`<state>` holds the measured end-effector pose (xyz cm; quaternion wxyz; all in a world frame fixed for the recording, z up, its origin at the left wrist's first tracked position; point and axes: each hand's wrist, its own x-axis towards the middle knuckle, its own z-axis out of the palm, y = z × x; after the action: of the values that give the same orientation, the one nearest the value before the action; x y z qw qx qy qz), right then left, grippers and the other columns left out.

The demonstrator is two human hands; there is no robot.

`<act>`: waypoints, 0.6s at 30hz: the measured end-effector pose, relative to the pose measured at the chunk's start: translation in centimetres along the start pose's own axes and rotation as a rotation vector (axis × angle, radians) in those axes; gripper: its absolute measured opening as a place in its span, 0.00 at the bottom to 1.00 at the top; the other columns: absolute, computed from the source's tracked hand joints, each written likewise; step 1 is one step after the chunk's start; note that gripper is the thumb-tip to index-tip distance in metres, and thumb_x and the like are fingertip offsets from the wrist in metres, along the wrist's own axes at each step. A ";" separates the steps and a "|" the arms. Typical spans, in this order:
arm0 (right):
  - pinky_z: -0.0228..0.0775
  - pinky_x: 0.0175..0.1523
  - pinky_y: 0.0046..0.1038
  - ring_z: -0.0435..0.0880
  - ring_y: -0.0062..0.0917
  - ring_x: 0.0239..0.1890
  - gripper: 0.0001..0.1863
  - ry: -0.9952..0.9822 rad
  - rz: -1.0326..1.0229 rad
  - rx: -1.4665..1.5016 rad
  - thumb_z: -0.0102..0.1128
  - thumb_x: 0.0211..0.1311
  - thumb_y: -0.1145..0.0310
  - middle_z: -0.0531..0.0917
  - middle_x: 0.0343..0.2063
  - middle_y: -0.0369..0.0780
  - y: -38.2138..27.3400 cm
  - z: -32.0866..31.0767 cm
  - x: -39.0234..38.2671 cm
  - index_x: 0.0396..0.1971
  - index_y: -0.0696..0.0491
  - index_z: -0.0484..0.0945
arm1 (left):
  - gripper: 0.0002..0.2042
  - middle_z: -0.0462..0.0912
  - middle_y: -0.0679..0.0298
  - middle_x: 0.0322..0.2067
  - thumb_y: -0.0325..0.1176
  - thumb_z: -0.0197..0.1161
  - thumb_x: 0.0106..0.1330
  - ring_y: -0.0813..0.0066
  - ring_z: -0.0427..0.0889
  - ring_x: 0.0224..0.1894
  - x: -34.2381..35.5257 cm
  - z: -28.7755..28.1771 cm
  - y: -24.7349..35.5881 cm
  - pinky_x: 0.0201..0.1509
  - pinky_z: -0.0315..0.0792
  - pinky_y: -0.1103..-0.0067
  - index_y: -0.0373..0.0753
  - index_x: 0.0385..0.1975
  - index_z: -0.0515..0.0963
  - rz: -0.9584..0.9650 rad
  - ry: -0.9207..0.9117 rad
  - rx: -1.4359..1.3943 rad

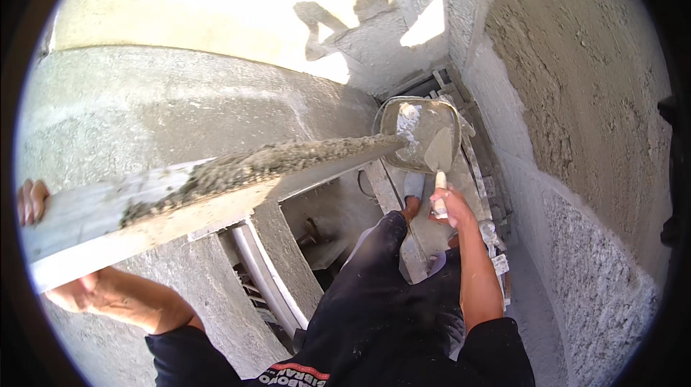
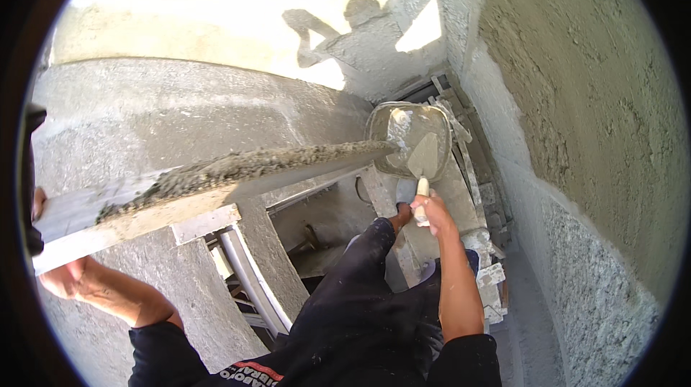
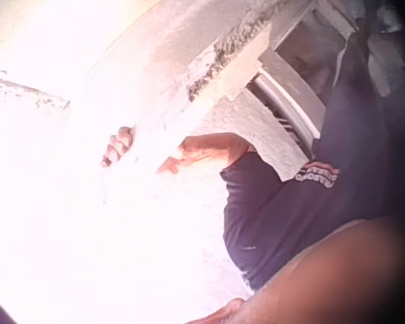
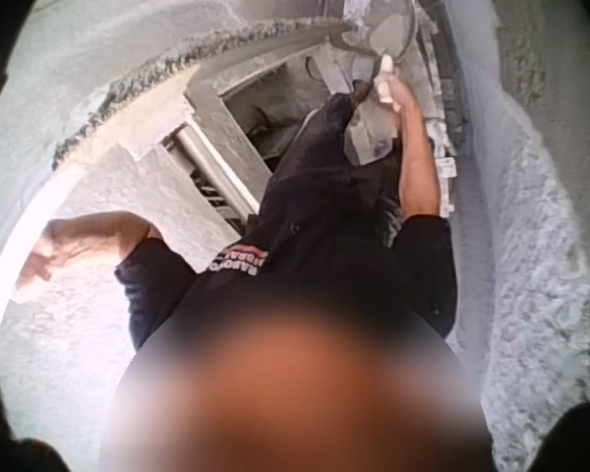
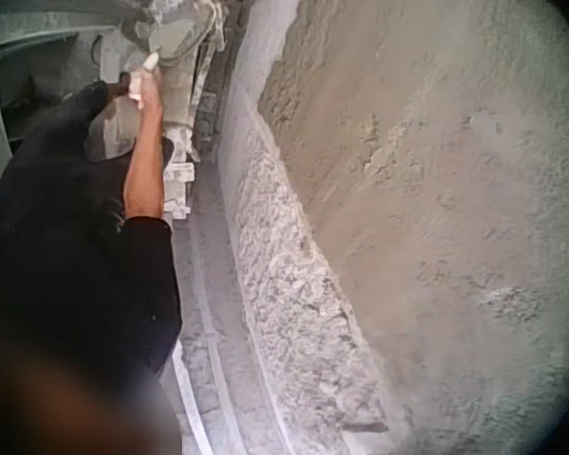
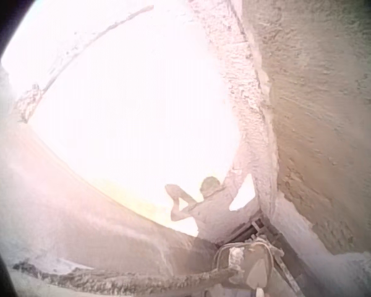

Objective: The person scoops wet plaster from a bucket with a trowel and applies it to a vertical wall, then smooths the surface with a larger trowel. The person repeats this cycle, spreading and leveling the plaster across the wall area.

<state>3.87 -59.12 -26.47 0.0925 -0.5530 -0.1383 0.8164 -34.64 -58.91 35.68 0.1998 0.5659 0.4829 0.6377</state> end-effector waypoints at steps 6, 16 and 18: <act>0.77 0.44 0.39 0.85 0.44 0.38 0.35 0.042 -0.347 -0.481 0.59 0.54 0.67 0.82 0.43 0.54 -9.6 7.1 -23.8 0.63 0.65 0.63 | 0.21 0.65 0.64 0.36 0.39 0.65 0.64 0.72 0.67 0.41 -3.3 5.7 -1.0 0.54 0.63 0.75 0.37 0.49 0.64 0.086 -0.075 -0.103; 0.80 0.33 0.37 0.86 0.45 0.33 0.29 -0.151 -1.336 -0.896 0.63 0.63 0.70 0.80 0.37 0.56 -15.4 14.5 -47.6 0.60 0.71 0.67 | 0.23 0.75 0.60 0.38 0.49 0.59 0.69 0.67 0.73 0.42 -6.2 10.6 -0.3 0.58 0.62 0.69 0.36 0.52 0.70 0.050 0.064 -0.193; 0.78 0.26 0.32 0.84 0.38 0.27 0.30 -0.110 -1.371 -1.026 0.64 0.61 0.71 0.78 0.31 0.50 -14.4 14.6 -48.7 0.61 0.69 0.68 | 0.24 0.75 0.60 0.38 0.50 0.59 0.69 0.67 0.73 0.42 -6.8 11.4 -0.3 0.58 0.62 0.69 0.35 0.53 0.70 0.055 0.051 -0.190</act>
<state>8.39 -62.13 26.09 0.2972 -0.2802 -0.7984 0.4423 -22.40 -59.81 30.59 0.2225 0.5411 0.4094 0.7001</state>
